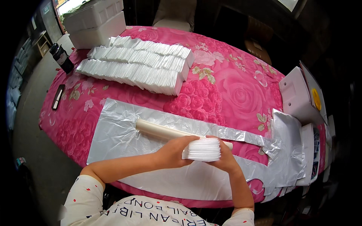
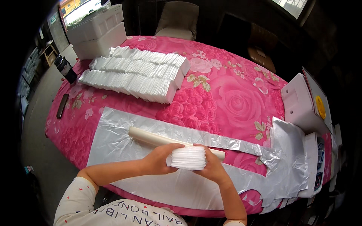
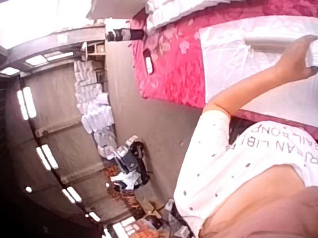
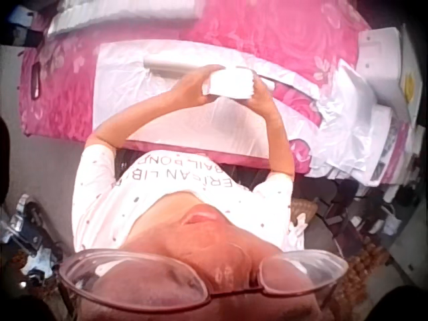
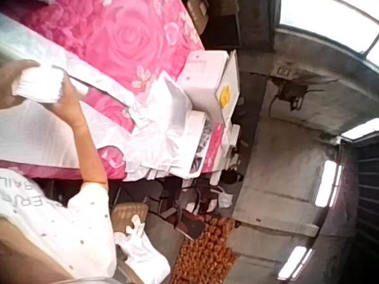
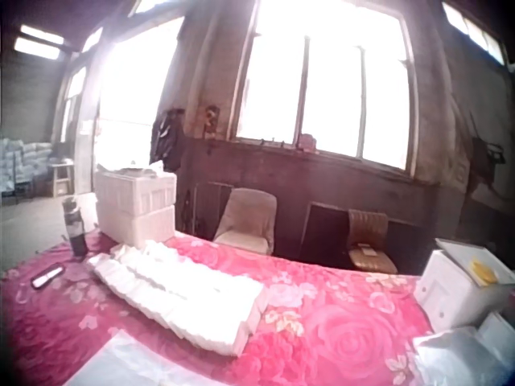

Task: The person wraps small white rectangular items in clear plastic film. They unroll the film, place an item on it, fold the film around the item, and set the wrapped unit aside. The person repeats this process for multiple items on a pink floral tablecloth.

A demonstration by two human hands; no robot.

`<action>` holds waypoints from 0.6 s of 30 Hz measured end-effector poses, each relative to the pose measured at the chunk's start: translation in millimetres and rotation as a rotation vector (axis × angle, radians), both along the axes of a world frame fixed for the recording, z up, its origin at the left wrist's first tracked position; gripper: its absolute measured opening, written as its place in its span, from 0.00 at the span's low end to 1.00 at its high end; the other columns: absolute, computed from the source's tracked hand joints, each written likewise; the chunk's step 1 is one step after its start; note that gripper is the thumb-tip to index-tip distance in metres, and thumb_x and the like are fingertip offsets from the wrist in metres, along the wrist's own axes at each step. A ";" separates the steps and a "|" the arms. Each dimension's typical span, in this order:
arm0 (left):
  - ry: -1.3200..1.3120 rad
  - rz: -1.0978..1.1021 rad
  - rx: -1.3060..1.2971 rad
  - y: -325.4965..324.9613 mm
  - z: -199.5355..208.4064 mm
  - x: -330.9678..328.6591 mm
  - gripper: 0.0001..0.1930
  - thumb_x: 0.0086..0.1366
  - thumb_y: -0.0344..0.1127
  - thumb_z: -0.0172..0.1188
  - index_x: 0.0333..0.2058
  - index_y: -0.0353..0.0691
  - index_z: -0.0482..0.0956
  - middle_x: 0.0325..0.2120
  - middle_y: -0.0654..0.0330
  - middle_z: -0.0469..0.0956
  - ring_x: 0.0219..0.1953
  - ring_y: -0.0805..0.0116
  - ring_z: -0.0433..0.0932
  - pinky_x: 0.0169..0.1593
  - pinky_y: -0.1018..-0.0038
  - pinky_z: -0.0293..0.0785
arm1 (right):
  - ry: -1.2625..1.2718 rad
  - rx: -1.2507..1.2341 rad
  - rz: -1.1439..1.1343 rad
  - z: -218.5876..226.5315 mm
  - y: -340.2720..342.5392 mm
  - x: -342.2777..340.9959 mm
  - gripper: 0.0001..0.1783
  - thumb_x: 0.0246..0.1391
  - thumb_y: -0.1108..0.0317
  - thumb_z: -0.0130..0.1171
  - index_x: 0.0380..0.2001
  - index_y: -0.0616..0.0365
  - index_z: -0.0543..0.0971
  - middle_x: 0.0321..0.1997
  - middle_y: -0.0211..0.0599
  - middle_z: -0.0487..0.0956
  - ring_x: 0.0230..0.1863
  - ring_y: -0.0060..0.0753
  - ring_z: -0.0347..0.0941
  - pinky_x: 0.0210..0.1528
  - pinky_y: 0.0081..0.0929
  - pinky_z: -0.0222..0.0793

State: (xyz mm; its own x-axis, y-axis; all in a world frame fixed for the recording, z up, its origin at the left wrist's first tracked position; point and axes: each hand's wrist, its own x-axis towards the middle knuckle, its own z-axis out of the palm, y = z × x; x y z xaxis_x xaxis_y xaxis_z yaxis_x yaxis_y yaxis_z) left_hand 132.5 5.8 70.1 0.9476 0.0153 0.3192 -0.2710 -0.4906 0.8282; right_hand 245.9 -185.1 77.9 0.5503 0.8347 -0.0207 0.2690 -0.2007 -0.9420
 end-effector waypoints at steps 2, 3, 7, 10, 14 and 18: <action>-0.117 0.048 0.016 14.4 6.7 38.4 0.30 0.46 0.31 0.67 0.49 0.35 0.67 0.41 0.48 0.74 0.43 0.53 0.75 0.46 0.67 0.71 | 0.035 0.023 -0.009 8.7 19.9 39.5 0.35 0.37 0.73 0.69 0.52 0.58 0.67 0.46 0.33 0.74 0.49 0.26 0.69 0.52 0.27 0.65; -0.076 0.045 -0.056 21.6 13.5 59.8 0.29 0.48 0.30 0.67 0.49 0.34 0.67 0.40 0.49 0.74 0.43 0.56 0.75 0.45 0.68 0.72 | 0.032 0.062 -0.004 6.8 29.0 64.0 0.34 0.39 0.72 0.69 0.51 0.58 0.67 0.46 0.32 0.74 0.49 0.24 0.69 0.52 0.26 0.65; -0.148 0.168 -0.007 51.5 6.1 136.0 0.33 0.50 0.33 0.65 0.53 0.31 0.60 0.45 0.46 0.70 0.46 0.53 0.73 0.49 0.66 0.69 | 0.025 0.153 0.066 5.5 82.9 159.7 0.29 0.44 0.72 0.66 0.51 0.59 0.68 0.46 0.30 0.74 0.48 0.23 0.69 0.51 0.24 0.66; -0.113 0.218 -0.110 62.5 -0.9 189.0 0.34 0.50 0.33 0.64 0.53 0.30 0.58 0.46 0.43 0.69 0.50 0.51 0.70 0.52 0.66 0.66 | 0.197 0.209 0.147 0.0 113.9 222.3 0.26 0.46 0.75 0.63 0.51 0.59 0.68 0.46 0.30 0.74 0.48 0.23 0.70 0.50 0.25 0.69; 0.083 0.367 -0.182 90.6 -16.4 241.4 0.35 0.50 0.33 0.63 0.53 0.28 0.55 0.46 0.41 0.68 0.51 0.50 0.69 0.54 0.66 0.64 | 0.080 0.093 0.131 -9.8 168.0 282.2 0.22 0.45 0.75 0.63 0.46 0.59 0.72 0.42 0.29 0.76 0.45 0.21 0.71 0.47 0.24 0.70; 0.307 0.542 -0.271 107.3 -15.7 282.9 0.35 0.52 0.36 0.62 0.51 0.23 0.53 0.39 0.43 0.72 0.40 0.58 0.76 0.40 0.70 0.72 | -0.022 0.107 0.043 -33.2 209.2 323.3 0.17 0.44 0.75 0.64 0.40 0.61 0.75 0.38 0.28 0.77 0.40 0.19 0.72 0.46 0.23 0.69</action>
